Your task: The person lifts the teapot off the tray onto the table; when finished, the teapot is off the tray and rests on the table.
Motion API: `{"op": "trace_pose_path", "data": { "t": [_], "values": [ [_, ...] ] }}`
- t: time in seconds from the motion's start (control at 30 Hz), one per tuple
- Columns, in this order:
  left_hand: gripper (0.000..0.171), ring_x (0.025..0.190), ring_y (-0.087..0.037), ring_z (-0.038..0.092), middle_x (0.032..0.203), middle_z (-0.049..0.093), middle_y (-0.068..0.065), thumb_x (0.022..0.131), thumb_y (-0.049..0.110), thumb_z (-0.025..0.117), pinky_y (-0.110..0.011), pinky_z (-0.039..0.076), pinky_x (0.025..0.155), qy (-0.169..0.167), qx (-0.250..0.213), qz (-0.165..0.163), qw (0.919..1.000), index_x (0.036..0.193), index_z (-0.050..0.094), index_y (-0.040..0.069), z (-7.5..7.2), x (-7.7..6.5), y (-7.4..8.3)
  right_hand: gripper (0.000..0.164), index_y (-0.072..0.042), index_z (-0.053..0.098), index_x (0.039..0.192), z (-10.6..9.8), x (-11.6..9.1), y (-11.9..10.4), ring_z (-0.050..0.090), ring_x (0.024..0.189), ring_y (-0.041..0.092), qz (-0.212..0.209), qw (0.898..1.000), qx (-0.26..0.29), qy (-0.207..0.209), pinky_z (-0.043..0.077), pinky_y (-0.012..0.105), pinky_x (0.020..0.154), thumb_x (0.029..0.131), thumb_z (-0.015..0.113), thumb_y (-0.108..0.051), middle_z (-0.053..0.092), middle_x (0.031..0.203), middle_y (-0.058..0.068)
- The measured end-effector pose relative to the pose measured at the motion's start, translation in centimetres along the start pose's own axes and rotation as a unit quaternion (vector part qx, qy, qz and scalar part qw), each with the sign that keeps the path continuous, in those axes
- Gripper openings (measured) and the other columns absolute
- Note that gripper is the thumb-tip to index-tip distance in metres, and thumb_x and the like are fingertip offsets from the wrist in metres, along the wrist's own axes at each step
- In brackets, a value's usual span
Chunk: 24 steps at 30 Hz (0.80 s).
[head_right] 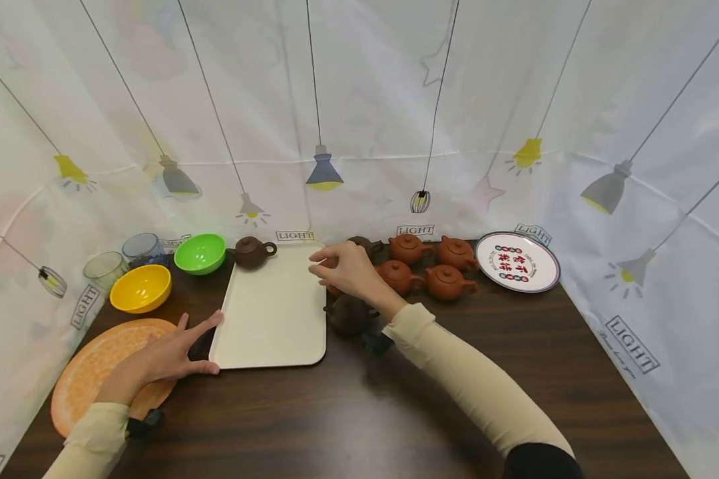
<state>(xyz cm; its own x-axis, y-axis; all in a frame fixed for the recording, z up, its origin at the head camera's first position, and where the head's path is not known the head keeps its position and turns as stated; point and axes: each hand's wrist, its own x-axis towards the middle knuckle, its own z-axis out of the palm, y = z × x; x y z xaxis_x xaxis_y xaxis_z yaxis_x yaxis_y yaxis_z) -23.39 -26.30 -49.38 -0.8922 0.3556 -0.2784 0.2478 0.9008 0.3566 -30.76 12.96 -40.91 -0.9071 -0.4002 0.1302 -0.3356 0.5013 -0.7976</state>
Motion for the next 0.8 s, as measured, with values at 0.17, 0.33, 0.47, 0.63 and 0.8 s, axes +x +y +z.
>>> {"op": "trace_pose_path", "data": {
  "t": [0.17, 0.33, 0.47, 0.63, 0.8],
  "values": [
    [0.111, 0.158, -0.066, 0.012, 0.176, 0.033, -0.016, 0.085, 0.072, 0.077, -0.103, 0.009, 0.096, -0.001, -0.003, 0.003, 1.0000, 0.172, 0.025, 0.027, -0.1, 0.1, 0.2, 0.033, -0.003, 0.075, 0.132, 2.6, 4.0, -0.7, 0.083, 0.097, 0.032, 0.050, 0.995, 0.070, -0.045, 0.066, 0.042, 0.092, 0.103, 0.073, -0.020, 0.074, 0.136, 0.019],
    [0.110, 0.159, -0.066, 0.011, 0.175, 0.035, -0.016, 0.086, 0.071, 0.077, -0.103, 0.008, 0.096, 0.005, -0.006, 0.001, 1.0000, 0.172, 0.024, 0.027, 0.2, 0.4, 0.1, 0.037, 0.000, 0.071, 0.138, 5.2, 7.9, -0.9, 0.079, 0.113, 0.036, 0.061, 0.991, 0.111, -0.042, 0.064, 0.047, 0.096, 0.103, 0.072, -0.012, 0.067, 0.144, 0.022],
    [0.112, 0.159, -0.066, 0.009, 0.174, 0.035, -0.019, 0.085, 0.072, 0.077, -0.102, 0.006, 0.098, -0.001, -0.014, -0.006, 0.9999, 0.172, 0.023, 0.027, 0.3, 0.6, 0.1, 0.044, 0.002, 0.063, 0.146, 6.8, 10.4, -0.2, 0.072, 0.123, 0.045, 0.089, 0.982, 0.163, -0.028, 0.062, 0.051, 0.099, 0.103, 0.071, -0.006, 0.061, 0.147, 0.027],
    [0.113, 0.159, -0.065, 0.010, 0.172, 0.038, -0.020, 0.084, 0.072, 0.078, -0.102, 0.007, 0.098, 0.004, -0.011, -0.009, 0.9999, 0.172, 0.025, 0.027, 0.2, 0.3, 0.1, 0.050, 0.004, 0.056, 0.151, 8.6, 12.8, 0.7, 0.071, 0.123, 0.046, 0.132, 0.974, 0.185, -0.020, 0.062, 0.048, 0.101, 0.104, 0.069, -0.007, 0.056, 0.152, 0.030],
    [0.112, 0.160, -0.063, 0.010, 0.173, 0.037, -0.017, 0.084, 0.071, 0.078, -0.102, 0.007, 0.098, 0.007, -0.010, -0.010, 0.9999, 0.172, 0.024, 0.028, 0.2, 0.4, -0.2, 0.051, 0.002, 0.056, 0.153, 10.2, 14.4, 1.7, 0.073, 0.122, 0.042, 0.174, 0.963, 0.205, -0.003, 0.062, 0.044, 0.101, 0.105, 0.069, -0.010, 0.057, 0.155, 0.026]
  ]
}}
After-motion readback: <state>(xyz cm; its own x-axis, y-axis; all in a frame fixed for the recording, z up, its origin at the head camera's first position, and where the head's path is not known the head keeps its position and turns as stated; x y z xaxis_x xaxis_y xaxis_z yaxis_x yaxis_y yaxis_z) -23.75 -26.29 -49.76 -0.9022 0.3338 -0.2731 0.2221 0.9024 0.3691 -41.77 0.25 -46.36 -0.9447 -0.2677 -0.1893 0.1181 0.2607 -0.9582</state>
